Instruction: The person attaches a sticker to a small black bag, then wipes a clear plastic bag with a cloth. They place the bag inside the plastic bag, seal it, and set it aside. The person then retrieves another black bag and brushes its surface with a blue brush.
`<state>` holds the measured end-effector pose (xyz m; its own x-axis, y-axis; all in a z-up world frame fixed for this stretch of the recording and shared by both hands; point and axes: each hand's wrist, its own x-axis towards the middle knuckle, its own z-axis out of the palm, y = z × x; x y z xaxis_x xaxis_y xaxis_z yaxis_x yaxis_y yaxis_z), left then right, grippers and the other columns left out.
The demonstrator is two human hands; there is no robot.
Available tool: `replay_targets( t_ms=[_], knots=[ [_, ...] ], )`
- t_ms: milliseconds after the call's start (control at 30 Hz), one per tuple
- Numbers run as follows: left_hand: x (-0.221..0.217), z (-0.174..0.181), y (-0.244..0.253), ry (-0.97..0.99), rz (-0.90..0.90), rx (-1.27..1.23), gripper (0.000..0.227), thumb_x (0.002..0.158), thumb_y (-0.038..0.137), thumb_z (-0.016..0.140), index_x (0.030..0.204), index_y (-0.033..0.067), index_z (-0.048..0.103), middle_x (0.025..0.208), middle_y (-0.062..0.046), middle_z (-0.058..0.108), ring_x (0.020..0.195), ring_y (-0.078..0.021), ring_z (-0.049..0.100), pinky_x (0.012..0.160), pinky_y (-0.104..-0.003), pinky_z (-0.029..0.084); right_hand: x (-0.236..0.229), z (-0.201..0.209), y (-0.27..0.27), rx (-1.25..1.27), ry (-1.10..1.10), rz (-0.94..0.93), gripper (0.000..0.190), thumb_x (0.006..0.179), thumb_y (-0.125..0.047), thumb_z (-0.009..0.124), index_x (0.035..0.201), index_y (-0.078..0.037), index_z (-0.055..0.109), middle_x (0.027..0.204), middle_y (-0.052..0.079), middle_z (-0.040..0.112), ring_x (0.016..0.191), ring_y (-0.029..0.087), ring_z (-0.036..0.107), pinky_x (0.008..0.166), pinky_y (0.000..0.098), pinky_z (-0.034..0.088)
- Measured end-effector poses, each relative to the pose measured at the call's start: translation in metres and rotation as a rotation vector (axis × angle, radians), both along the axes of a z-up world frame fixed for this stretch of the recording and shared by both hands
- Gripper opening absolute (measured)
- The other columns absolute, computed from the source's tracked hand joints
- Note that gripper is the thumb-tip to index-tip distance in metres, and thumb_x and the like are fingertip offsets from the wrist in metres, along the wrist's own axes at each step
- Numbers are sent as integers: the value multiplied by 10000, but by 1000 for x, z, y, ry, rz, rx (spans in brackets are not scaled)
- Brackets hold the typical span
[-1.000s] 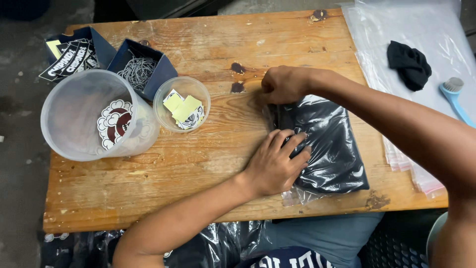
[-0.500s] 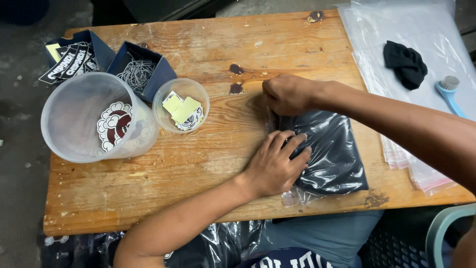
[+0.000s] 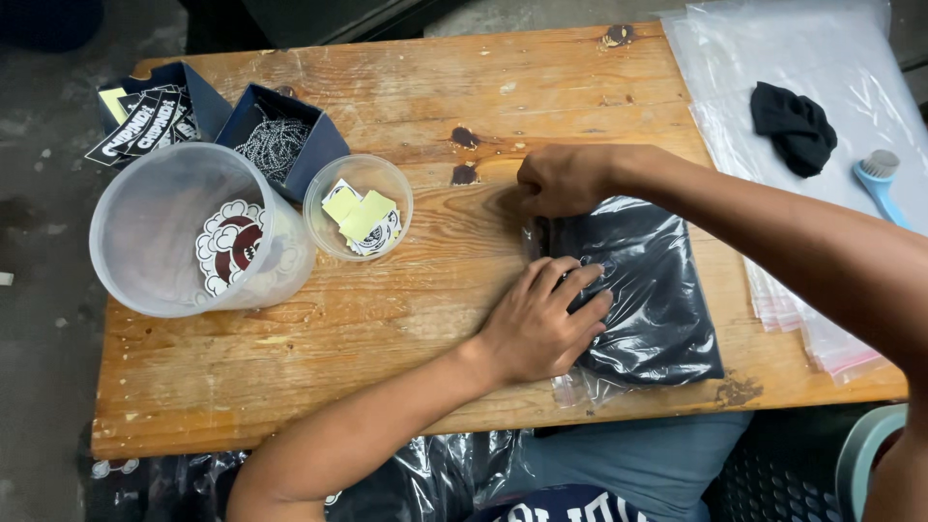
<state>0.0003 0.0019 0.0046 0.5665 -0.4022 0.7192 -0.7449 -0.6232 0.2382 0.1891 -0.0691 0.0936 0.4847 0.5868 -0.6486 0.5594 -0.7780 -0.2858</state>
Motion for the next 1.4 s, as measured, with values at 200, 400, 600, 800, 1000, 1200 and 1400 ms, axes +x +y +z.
replay_targets(
  t_ms=[200, 400, 600, 800, 1000, 1200, 1400],
  knots=[
    [17, 29, 23, 55, 69, -567, 111, 956, 123, 550, 965, 68, 646, 961, -39, 586, 895, -256, 611, 798, -361, 534, -24, 14, -5, 99, -7, 99, 368, 872, -303, 499, 884, -1, 710, 919, 305, 705, 999, 481, 668, 815, 560, 522],
    [43, 5, 48, 924, 222, -606, 153, 908, 223, 653, 1017, 116, 653, 777, -64, 729, 702, -226, 747, 573, -313, 559, -13, -2, -17, 135, -27, 28, 308, 841, -360, 613, 895, -73, 711, 861, 194, 729, 968, 400, 700, 811, 486, 560],
    [45, -4, 46, 1106, 50, -916, 154, 922, 81, 600, 1007, -42, 637, 747, -186, 678, 468, -255, 696, 394, -277, 569, -36, 33, -11, 147, -13, -20, 325, 855, -306, 616, 975, -18, 706, 943, 248, 727, 1039, 436, 675, 892, 517, 542],
    [46, 16, 48, 1199, 87, -994, 153, 861, 20, 587, 955, -88, 639, 740, -242, 657, 501, -299, 704, 358, -375, 610, -37, 4, -15, 258, -154, 27, 263, 854, -294, 632, 924, -56, 720, 864, 174, 725, 933, 407, 711, 819, 496, 563],
    [50, -2, 45, 1224, 73, -1022, 178, 849, 13, 585, 983, -86, 650, 771, -240, 649, 502, -276, 690, 378, -375, 622, -37, -2, -15, 362, -155, -26, 223, 809, -290, 659, 894, -95, 729, 833, 153, 712, 916, 405, 704, 784, 498, 573],
    [53, -8, 51, 1233, 102, -991, 192, 863, 16, 557, 1021, -63, 635, 853, -299, 660, 528, -369, 698, 400, -432, 635, -34, 0, -15, 483, -143, -160, 265, 845, -238, 606, 1064, -93, 638, 828, 128, 700, 913, 372, 701, 813, 498, 554],
    [53, 12, 51, 1222, 120, -996, 222, 897, 44, 529, 1060, -78, 620, 896, -298, 652, 565, -379, 707, 393, -398, 629, -42, -3, -17, 547, -141, -184, 289, 866, -220, 573, 1116, -77, 582, 848, 158, 717, 935, 390, 696, 842, 532, 539]
  ],
)
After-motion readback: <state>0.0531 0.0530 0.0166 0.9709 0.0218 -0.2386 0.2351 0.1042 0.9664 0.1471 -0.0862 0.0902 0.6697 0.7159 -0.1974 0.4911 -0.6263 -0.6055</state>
